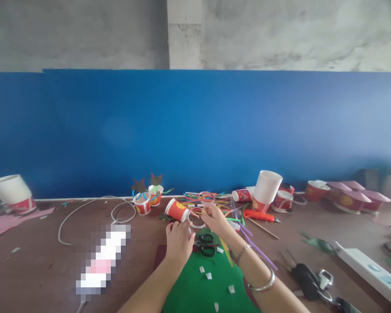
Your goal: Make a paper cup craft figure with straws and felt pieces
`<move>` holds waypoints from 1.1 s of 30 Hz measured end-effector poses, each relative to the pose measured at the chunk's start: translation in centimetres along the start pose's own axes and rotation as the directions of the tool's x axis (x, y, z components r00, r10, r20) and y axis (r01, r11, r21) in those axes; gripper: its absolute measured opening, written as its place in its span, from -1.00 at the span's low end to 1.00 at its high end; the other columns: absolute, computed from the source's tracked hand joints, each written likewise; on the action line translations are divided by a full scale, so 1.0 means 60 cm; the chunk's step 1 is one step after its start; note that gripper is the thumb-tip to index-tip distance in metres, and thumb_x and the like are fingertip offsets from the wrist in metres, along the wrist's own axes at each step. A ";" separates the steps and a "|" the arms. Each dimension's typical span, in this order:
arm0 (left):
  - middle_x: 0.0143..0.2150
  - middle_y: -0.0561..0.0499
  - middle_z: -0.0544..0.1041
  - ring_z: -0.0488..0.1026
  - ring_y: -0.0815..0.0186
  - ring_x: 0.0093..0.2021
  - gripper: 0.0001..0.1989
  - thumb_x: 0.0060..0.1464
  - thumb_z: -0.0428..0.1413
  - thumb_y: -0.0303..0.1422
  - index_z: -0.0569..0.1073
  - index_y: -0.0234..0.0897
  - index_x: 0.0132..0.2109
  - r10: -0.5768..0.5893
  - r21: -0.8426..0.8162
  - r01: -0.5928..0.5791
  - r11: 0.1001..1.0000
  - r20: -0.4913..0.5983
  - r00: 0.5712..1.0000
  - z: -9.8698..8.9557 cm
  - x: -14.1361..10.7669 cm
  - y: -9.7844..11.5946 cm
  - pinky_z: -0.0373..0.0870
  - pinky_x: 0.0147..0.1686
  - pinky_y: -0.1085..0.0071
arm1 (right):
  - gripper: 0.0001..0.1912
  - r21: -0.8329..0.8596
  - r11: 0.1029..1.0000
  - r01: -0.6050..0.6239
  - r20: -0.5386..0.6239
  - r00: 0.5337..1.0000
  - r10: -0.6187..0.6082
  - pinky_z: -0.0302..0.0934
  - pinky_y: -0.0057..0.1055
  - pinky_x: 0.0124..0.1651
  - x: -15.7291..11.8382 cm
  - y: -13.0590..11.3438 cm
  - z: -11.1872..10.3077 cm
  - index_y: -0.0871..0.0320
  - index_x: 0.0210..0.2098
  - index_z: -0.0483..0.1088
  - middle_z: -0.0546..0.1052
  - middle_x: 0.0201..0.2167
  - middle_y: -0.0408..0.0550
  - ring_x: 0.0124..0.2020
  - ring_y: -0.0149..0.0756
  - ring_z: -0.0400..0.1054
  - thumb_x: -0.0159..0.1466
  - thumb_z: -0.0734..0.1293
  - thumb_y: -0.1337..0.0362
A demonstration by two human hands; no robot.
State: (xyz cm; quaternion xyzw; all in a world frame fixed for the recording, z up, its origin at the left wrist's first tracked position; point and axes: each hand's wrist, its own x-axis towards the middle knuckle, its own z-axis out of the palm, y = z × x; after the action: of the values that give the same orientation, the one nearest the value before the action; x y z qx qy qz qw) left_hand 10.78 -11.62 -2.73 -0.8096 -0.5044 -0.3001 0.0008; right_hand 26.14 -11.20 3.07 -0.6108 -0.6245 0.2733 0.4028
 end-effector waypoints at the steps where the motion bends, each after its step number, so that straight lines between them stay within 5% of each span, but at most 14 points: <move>1: -0.30 -0.01 0.55 0.42 0.15 -0.15 -0.74 0.03 0.11 -0.47 0.44 -0.22 -0.09 -0.010 -0.007 0.010 1.000 0.005 1.000 0.000 0.000 0.001 0.13 -0.03 0.16 | -0.93 -0.071 0.997 -0.025 -0.005 1.000 0.025 0.10 -0.54 -0.50 0.003 0.002 0.004 0.15 -0.43 0.27 0.41 -0.63 -0.22 -0.58 -0.43 0.29 0.09 0.16 0.35; 9: -0.32 0.00 0.54 0.39 0.17 -0.21 -0.74 -0.06 0.03 -0.56 0.47 -0.22 -0.22 -0.027 -0.030 0.028 0.999 0.042 0.999 0.001 0.006 0.006 0.16 -0.13 0.22 | -0.64 -0.362 0.929 -0.079 0.061 0.992 0.109 0.21 -0.36 -0.26 0.070 -0.030 0.056 0.20 -0.36 0.44 0.56 -0.30 0.10 -0.19 -0.04 0.43 -0.03 0.38 0.04; 14: -0.32 -0.04 0.52 0.39 0.15 -0.21 -0.84 0.00 0.03 -0.50 0.46 -0.25 -0.26 -0.028 -0.082 0.026 0.996 -0.021 0.999 0.003 0.005 0.005 0.21 -0.13 0.21 | -0.70 -0.395 0.917 -0.057 0.111 0.988 0.109 0.20 -0.35 -0.34 0.106 -0.043 0.078 0.19 -0.60 0.39 0.54 -0.48 0.09 -0.30 0.00 0.44 -0.20 0.47 0.12; 18: -0.32 -0.04 0.47 0.39 0.15 -0.19 -0.88 0.04 0.01 -0.47 0.42 -0.23 -0.29 -0.104 -0.239 0.061 0.969 -0.173 0.979 0.001 0.005 0.002 0.23 -0.07 0.14 | -0.71 -0.296 0.955 -0.025 0.106 0.993 0.059 0.14 -0.46 -0.46 0.104 -0.043 0.050 0.18 -0.65 0.35 0.44 -0.64 -0.08 -0.44 -0.23 0.39 -0.01 0.38 0.08; 20: -0.28 -0.05 0.46 0.40 0.17 -0.17 -0.89 0.08 -0.01 -0.41 0.39 -0.23 -0.24 -0.248 -0.468 0.112 0.877 -0.239 0.939 -0.001 0.008 0.001 0.27 -0.08 0.15 | -0.66 -0.219 0.976 -0.009 0.122 0.992 0.037 0.11 -0.50 -0.53 0.088 -0.040 0.028 0.20 -0.58 0.38 0.39 -0.68 -0.15 -0.55 -0.35 0.32 0.12 0.28 0.05; 22: -0.18 -0.09 0.46 0.43 0.19 -0.14 -0.81 0.12 -0.01 -0.31 0.34 -0.26 -0.12 -0.408 -0.745 0.125 0.655 -0.210 0.888 -0.007 0.014 0.003 0.34 -0.12 0.21 | -0.65 -0.120 0.993 0.007 0.156 0.988 0.012 0.10 -0.54 -0.55 0.063 -0.034 0.010 0.20 -0.45 0.44 0.41 -0.65 -0.19 -0.60 -0.43 0.27 0.17 0.24 0.03; 24: -0.08 -0.13 0.47 0.45 0.20 -0.09 -0.67 0.10 0.03 -0.22 0.29 -0.26 -0.02 -0.456 -0.920 0.096 0.379 -0.095 0.885 -0.014 0.019 0.009 0.39 -0.13 0.25 | -0.66 0.169 0.986 0.010 0.249 0.967 -0.053 0.13 -0.54 -0.53 0.033 -0.027 0.000 0.23 -0.34 0.46 0.46 -0.57 -0.17 -0.58 -0.44 0.29 0.11 0.33 0.05; 26: -0.11 -0.12 0.50 0.48 0.18 -0.11 -0.61 0.04 0.10 -0.17 0.32 -0.27 -0.03 -0.415 -0.972 0.123 0.202 0.029 0.909 -0.019 0.022 0.016 0.42 -0.15 0.25 | -0.66 0.276 0.961 0.001 0.330 0.939 -0.096 0.17 -0.53 -0.48 0.006 -0.021 -0.004 0.23 -0.31 0.47 0.49 -0.52 -0.14 -0.53 -0.41 0.32 0.04 0.40 0.09; 30: -0.23 -0.06 0.53 0.50 0.19 -0.21 -0.56 -0.09 0.22 -0.21 0.35 -0.29 -0.08 -0.409 -0.969 0.173 0.177 0.088 0.908 -0.018 0.014 0.028 0.45 -0.19 0.26 | -0.66 0.241 0.970 -0.018 0.379 0.922 -0.077 0.08 -0.55 -0.56 -0.023 -0.022 -0.021 0.21 -0.30 0.50 0.42 -0.62 -0.22 -0.63 -0.49 0.19 -0.05 0.47 0.16; 33: -0.12 -0.07 0.49 0.49 0.20 -0.15 -0.42 -0.15 0.28 -0.28 0.26 -0.26 0.02 -0.358 -0.960 0.085 0.268 -0.018 0.933 -0.011 0.004 0.031 0.43 -0.11 0.24 | -0.62 0.416 0.909 0.022 0.001 1.000 -0.025 0.03 -0.52 -0.59 -0.029 -0.043 -0.057 0.22 -0.26 0.46 0.29 -0.70 -0.26 -0.67 -0.47 0.11 0.13 0.33 0.02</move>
State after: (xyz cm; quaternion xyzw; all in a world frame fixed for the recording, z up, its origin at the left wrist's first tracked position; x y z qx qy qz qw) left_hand 12.06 -12.55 -1.51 -0.5325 -0.3346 -0.6274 -0.4592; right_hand 27.48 -13.71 6.70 -0.5024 -0.5605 0.3972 0.5250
